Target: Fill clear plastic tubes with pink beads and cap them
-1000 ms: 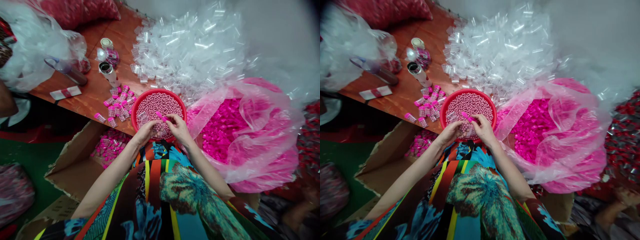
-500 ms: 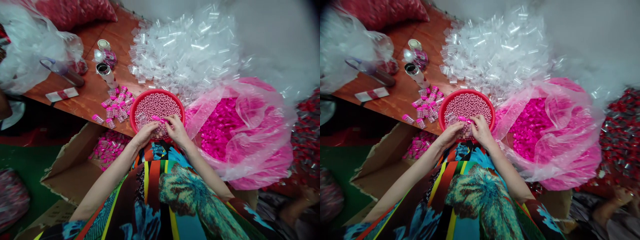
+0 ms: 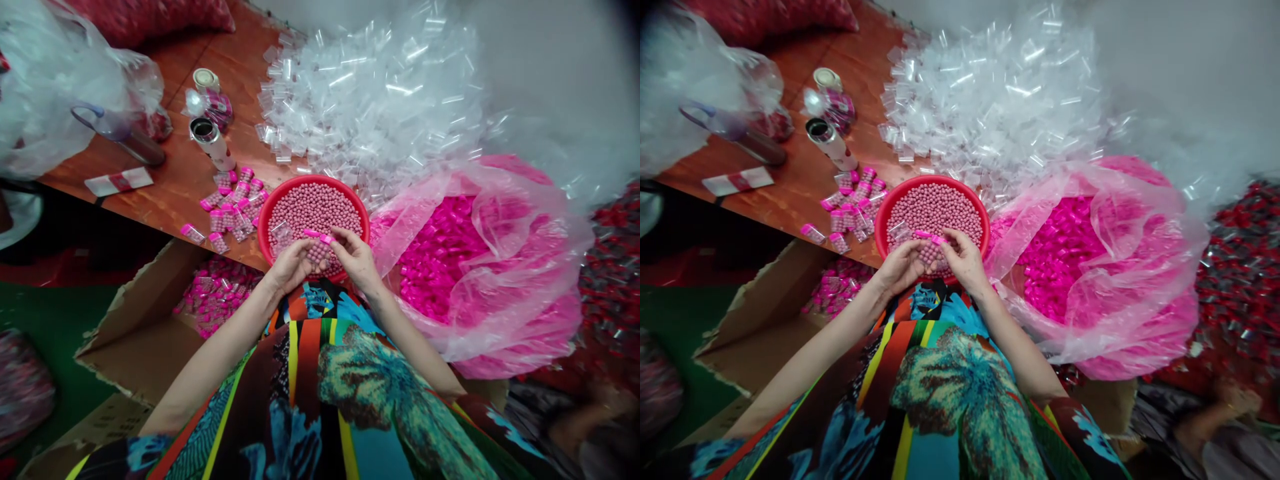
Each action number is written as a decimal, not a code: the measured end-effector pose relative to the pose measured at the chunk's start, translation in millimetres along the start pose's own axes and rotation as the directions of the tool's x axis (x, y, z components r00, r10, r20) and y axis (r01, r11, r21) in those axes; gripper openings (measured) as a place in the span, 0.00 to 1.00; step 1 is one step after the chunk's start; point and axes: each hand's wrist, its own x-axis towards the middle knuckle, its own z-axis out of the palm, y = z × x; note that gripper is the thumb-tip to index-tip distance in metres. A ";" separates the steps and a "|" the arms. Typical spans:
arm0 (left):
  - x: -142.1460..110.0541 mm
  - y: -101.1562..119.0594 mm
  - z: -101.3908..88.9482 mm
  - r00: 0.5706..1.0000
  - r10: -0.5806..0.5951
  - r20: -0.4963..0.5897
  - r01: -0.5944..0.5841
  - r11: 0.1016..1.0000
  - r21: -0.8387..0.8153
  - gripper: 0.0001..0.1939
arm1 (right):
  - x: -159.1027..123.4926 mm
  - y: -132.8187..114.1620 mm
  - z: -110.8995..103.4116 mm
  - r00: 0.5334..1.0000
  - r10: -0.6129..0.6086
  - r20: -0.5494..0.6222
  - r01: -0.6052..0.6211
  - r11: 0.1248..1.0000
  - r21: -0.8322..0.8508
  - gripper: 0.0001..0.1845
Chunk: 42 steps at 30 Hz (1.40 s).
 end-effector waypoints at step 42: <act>1.4 -27.5 6.5 0.953 0.255 -0.160 -0.225 0.957 0.185 0.21 | -10.7 1.5 20.2 0.981 0.013 -0.196 -0.040 0.990 -0.136 0.10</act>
